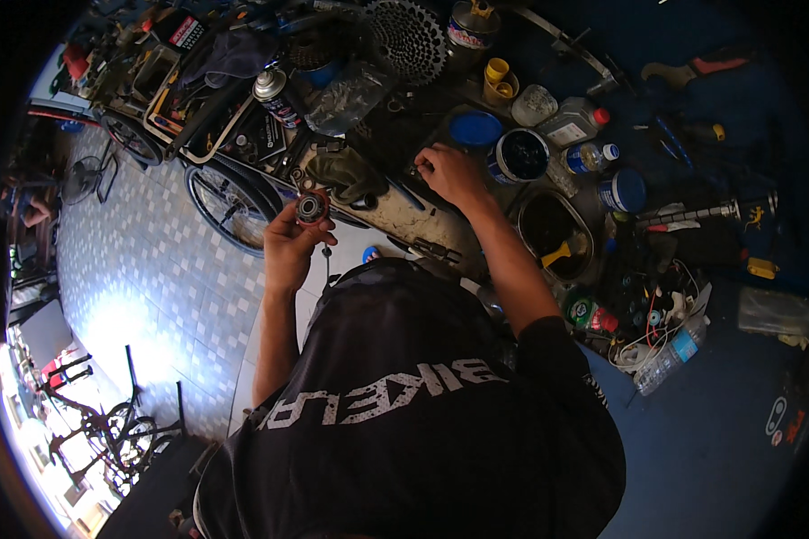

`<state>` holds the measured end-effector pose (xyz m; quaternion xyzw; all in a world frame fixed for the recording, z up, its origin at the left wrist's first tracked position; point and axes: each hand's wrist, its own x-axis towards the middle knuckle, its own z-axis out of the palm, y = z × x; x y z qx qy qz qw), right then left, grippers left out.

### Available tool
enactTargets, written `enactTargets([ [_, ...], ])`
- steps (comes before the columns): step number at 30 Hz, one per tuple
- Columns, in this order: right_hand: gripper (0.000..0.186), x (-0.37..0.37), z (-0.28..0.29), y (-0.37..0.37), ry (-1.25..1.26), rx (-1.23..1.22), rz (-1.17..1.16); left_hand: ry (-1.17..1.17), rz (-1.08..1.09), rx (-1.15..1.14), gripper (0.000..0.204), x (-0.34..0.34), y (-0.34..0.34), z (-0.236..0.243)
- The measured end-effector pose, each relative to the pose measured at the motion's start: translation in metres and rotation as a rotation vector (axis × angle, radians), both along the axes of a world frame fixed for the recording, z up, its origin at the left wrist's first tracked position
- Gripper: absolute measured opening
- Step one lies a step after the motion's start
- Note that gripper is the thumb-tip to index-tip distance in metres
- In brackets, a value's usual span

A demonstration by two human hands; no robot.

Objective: The person disassembles a bicycle hub at a workbench, removes the dust seal and ball bearings, and uses a small tool to adjust or clean the internal components. The person handles the hub, seal, bearings, and a tool throughout the process.

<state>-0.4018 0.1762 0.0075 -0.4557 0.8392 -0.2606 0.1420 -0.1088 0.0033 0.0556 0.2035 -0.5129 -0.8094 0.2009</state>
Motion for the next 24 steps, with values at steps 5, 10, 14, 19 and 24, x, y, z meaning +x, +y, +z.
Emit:
enactTargets([
  [5,0.015,-0.002,-0.006,-0.002,0.052,0.030,0.058,-0.023,-0.020,-0.085,0.043,-0.009,0.007,0.014],
  [10,0.011,-0.003,-0.002,-0.006,0.047,0.069,0.058,-0.011,-0.039,-0.120,0.043,-0.014,0.005,0.018],
  [14,0.014,-0.013,-0.011,0.003,-0.173,-0.115,0.030,0.024,-0.057,-0.125,0.044,-0.023,0.004,0.025],
  [19,0.008,-0.003,0.017,0.002,-0.899,-0.549,-0.073,0.037,-0.076,-0.152,0.044,-0.028,0.004,0.027],
  [24,0.011,0.024,0.078,-0.002,-1.182,-0.744,-0.061,0.059,-0.098,-0.231,0.043,-0.039,0.008,0.034],
])
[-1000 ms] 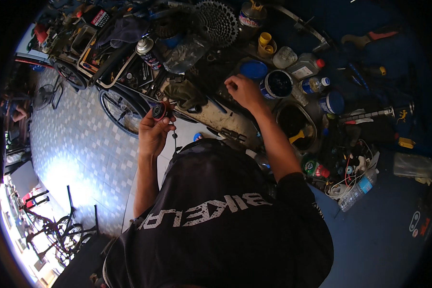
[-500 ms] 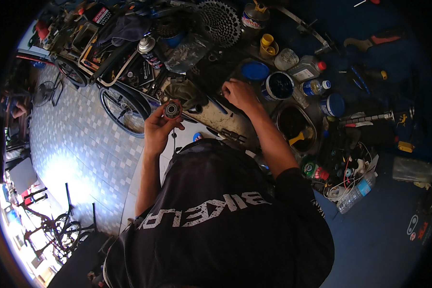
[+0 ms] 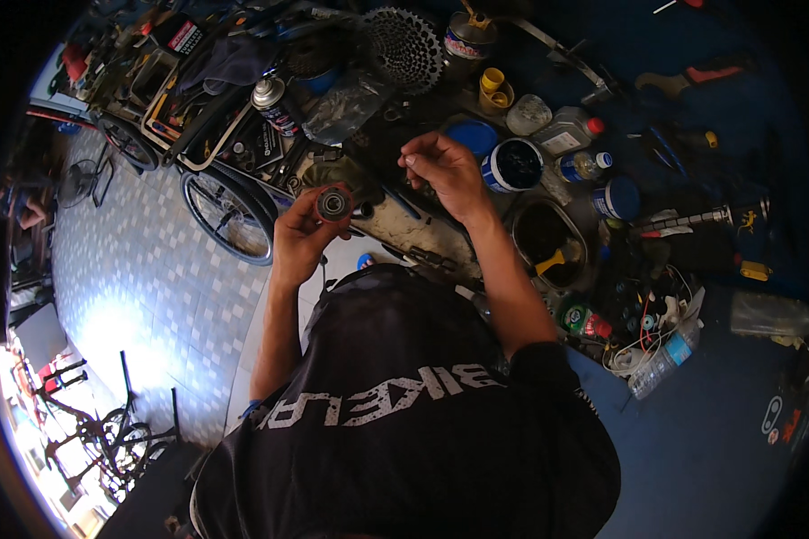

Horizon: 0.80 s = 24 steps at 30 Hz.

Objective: The person disassembles a bicycle hub at a workbench, removes the dust seal and ball bearings, and uses a small tool to adjust or clean the internal components. The person handles the hub, seal, bearings, and a tool throughout the process.

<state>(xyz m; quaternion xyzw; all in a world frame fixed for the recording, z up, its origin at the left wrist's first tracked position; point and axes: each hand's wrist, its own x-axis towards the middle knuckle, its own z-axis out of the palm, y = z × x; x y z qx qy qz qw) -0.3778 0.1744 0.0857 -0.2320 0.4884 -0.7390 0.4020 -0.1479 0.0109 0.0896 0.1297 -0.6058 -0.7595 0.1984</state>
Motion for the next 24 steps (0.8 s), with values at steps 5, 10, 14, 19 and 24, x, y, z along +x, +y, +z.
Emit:
enactTargets([
  [5,0.020,0.012,0.038,0.002,0.036,-0.076,0.057,-0.011,-0.031,-0.079,0.047,-0.006,0.002,0.033],
  [10,0.017,0.018,0.064,0.002,0.146,-0.040,0.081,-0.032,-0.006,-0.211,0.049,-0.004,0.004,0.060],
  [14,0.017,0.030,0.087,-0.004,0.327,0.013,0.043,-0.039,0.002,-0.214,0.054,0.000,0.004,0.071],
  [19,0.014,0.038,0.112,-0.006,0.858,0.047,0.033,-0.039,0.023,-0.259,0.055,0.004,0.006,0.077],
  [24,0.015,0.049,0.131,-0.007,0.939,0.019,0.025,-0.021,0.053,-0.303,0.052,0.007,0.009,0.085],
])
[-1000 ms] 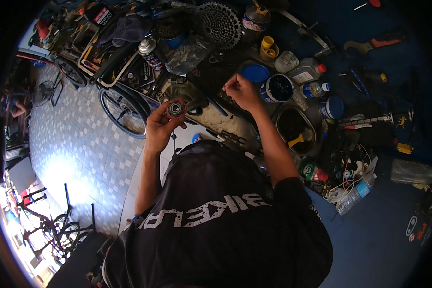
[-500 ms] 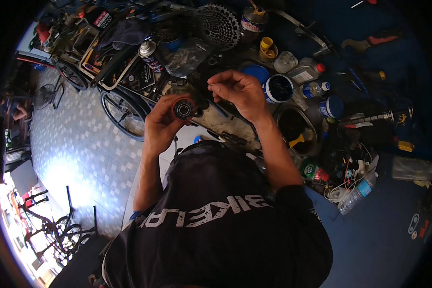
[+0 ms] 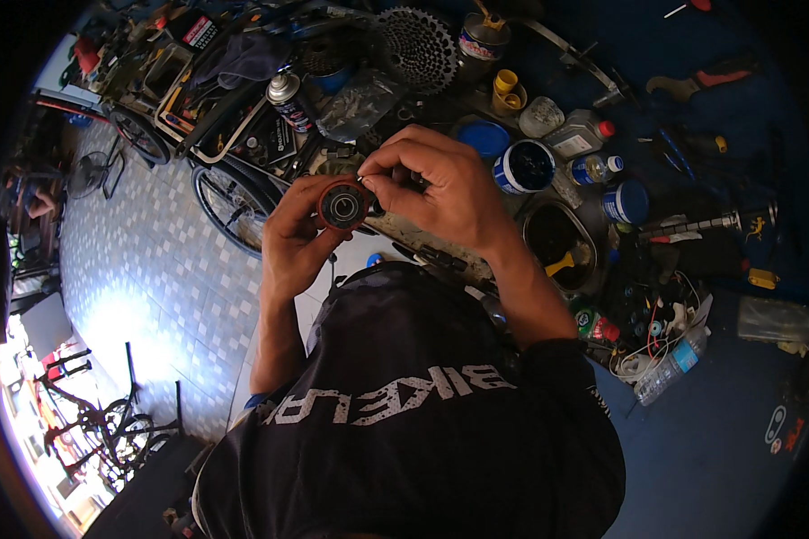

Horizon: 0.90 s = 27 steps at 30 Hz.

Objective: The person disassembles a bicycle hub at a workbench, removes the dust seal and ball bearings, and uses a small tool to adjust or clean the internal components. The person handles the hub, seal, bearings, and a tool throughout the process.

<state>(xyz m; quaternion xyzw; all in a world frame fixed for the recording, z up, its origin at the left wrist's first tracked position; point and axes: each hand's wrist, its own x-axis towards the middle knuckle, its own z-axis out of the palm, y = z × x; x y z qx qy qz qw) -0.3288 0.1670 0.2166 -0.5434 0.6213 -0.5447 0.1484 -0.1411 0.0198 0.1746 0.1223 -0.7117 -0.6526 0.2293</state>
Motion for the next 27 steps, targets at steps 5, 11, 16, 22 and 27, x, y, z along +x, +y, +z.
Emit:
enactTargets([
  [5,0.015,0.004,0.010,-0.001,0.160,-0.003,-0.029,0.013,0.036,-0.039,0.050,0.001,0.000,-0.003],
  [11,0.016,0.007,0.012,-0.005,0.331,-0.038,-0.049,0.014,0.059,-0.115,0.048,0.003,0.001,0.004],
  [16,0.016,0.008,0.011,-0.008,0.403,-0.072,-0.049,0.035,0.076,-0.178,0.049,0.004,0.002,0.006],
  [22,0.018,0.009,0.013,-0.010,0.469,-0.103,-0.060,0.030,0.081,-0.198,0.051,0.005,0.002,0.009],
  [27,0.019,0.011,0.014,-0.011,0.558,-0.116,-0.086,0.024,0.095,-0.219,0.051,0.006,0.002,0.008],
])
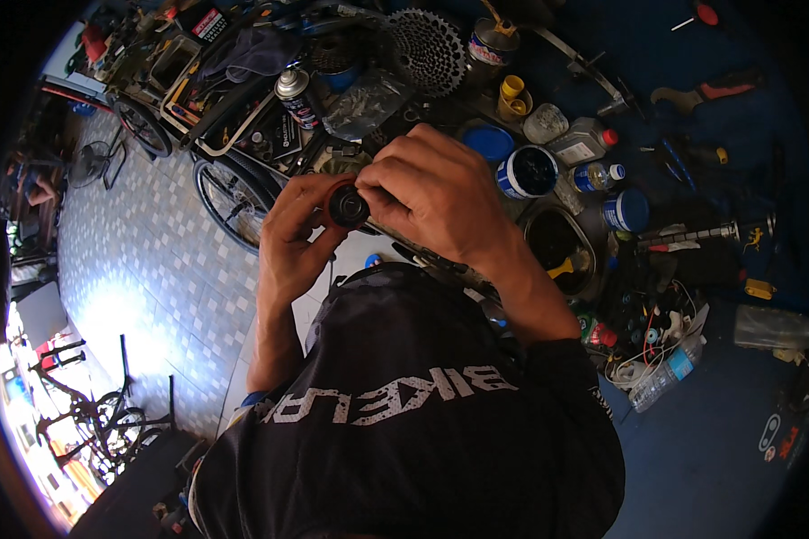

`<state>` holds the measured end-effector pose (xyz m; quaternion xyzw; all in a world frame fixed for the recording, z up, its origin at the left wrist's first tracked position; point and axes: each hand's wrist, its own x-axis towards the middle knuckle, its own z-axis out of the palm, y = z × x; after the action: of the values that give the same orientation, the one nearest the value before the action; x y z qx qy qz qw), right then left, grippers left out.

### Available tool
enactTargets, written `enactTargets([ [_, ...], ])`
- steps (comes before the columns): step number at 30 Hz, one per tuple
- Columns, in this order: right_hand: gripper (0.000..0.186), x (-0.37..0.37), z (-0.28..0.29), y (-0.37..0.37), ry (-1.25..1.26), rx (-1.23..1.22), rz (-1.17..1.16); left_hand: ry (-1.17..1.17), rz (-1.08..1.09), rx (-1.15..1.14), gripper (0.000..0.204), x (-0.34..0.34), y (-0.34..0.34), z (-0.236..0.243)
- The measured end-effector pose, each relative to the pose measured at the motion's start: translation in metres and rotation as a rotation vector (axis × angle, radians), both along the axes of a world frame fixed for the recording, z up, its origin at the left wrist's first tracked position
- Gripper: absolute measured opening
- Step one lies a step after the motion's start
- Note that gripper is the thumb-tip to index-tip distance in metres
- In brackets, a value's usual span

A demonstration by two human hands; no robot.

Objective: The person disassembles a bicycle hub at a workbench, removes the dust seal and ball bearings, and uses a small tool to adjust or clean the internal components. The person handles the hub, seal, bearings, and a tool throughout the process.

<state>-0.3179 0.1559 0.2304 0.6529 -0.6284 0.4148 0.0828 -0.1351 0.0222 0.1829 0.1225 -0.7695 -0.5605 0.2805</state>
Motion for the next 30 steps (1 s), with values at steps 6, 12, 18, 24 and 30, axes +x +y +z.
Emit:
enactTargets([
  [6,0.019,0.001,0.000,-0.002,0.027,-0.010,-0.008,-0.014,0.002,-0.017,0.048,0.001,-0.001,0.003],
  [12,0.019,0.001,0.000,-0.003,0.026,-0.009,-0.007,-0.017,0.002,-0.041,0.047,0.001,-0.003,0.004],
  [18,0.023,0.005,0.004,-0.002,0.066,0.000,-0.020,-0.027,0.017,-0.121,0.047,0.001,-0.004,0.004],
  [24,0.021,0.008,0.005,-0.004,0.047,0.043,-0.047,-0.044,0.043,-0.156,0.048,0.002,-0.003,0.007],
  [30,0.019,0.004,0.000,-0.007,0.005,0.015,0.021,-0.041,0.000,-0.048,0.050,0.005,-0.007,-0.004],
])
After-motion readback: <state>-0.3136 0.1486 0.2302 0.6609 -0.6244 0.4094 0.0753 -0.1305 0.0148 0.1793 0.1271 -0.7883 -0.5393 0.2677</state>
